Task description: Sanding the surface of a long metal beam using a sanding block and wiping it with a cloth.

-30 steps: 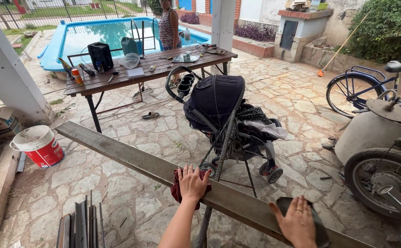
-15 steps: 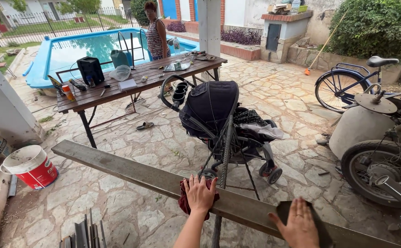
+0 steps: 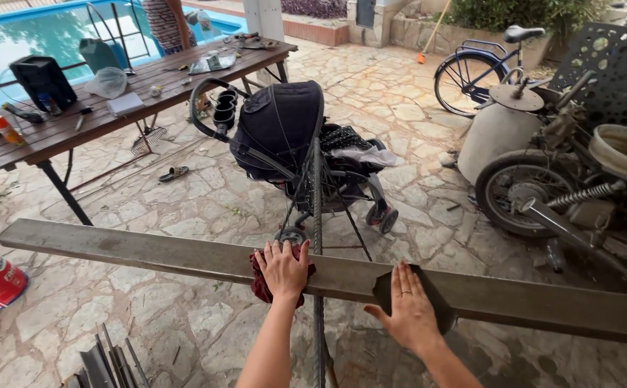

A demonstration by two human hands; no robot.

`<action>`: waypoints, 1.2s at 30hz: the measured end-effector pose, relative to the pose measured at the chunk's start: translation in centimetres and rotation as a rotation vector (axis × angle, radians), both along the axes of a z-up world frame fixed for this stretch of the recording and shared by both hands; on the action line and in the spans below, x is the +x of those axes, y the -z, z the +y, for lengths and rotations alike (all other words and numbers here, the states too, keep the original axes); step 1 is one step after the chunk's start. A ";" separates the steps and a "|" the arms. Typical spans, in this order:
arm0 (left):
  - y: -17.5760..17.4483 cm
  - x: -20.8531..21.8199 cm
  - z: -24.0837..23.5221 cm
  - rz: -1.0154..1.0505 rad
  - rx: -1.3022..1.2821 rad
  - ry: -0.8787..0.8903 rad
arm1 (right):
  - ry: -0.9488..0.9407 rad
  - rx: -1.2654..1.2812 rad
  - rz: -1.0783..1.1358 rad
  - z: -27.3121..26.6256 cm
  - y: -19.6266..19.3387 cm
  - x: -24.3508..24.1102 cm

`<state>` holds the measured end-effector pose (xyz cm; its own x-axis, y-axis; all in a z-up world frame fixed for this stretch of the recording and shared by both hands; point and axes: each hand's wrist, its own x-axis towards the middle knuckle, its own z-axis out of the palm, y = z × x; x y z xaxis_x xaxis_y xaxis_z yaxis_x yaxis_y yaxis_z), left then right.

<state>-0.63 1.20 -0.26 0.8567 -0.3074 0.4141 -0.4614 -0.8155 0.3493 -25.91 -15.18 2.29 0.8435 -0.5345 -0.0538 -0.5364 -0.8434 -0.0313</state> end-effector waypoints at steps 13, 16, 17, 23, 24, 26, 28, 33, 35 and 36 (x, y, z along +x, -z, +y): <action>1.5 0.2 -0.1 -0.192 -0.041 -0.095 | 0.341 -0.305 -0.258 -5.7 0.6 -1.0; -0.1 -0.2 0.5 -0.050 -0.009 -0.002 | -0.008 0.157 0.091 6.7 -5.8 1.5; 0.1 0.0 0.7 -0.059 0.000 -0.004 | -0.011 0.166 0.083 6.2 -4.9 0.6; 0.6 -0.3 1.3 -0.032 -0.010 0.056 | 0.217 -0.140 0.033 -7.0 -1.0 -7.9; 0.6 -0.4 1.4 -0.051 -0.011 0.044 | 0.392 -0.054 -0.047 -9.9 -0.2 -8.9; 0.6 -0.5 1.0 -0.074 -0.028 0.036 | 0.568 0.016 -0.141 -12.1 0.7 -9.1; 0.5 -0.2 0.9 -0.018 -0.012 0.058 | 0.707 -0.120 -0.161 -10.6 1.1 -6.4; 0.8 0.1 0.8 -0.048 -0.030 0.055 | 0.322 -0.037 0.084 2.6 -4.1 5.3; 1.3 0.1 0.6 -0.022 -0.009 0.055 | 0.167 0.137 0.022 6.3 -5.1 8.2; 1.6 0.0 0.4 -0.010 -0.011 0.050 | -0.070 0.164 0.031 7.2 -4.4 8.8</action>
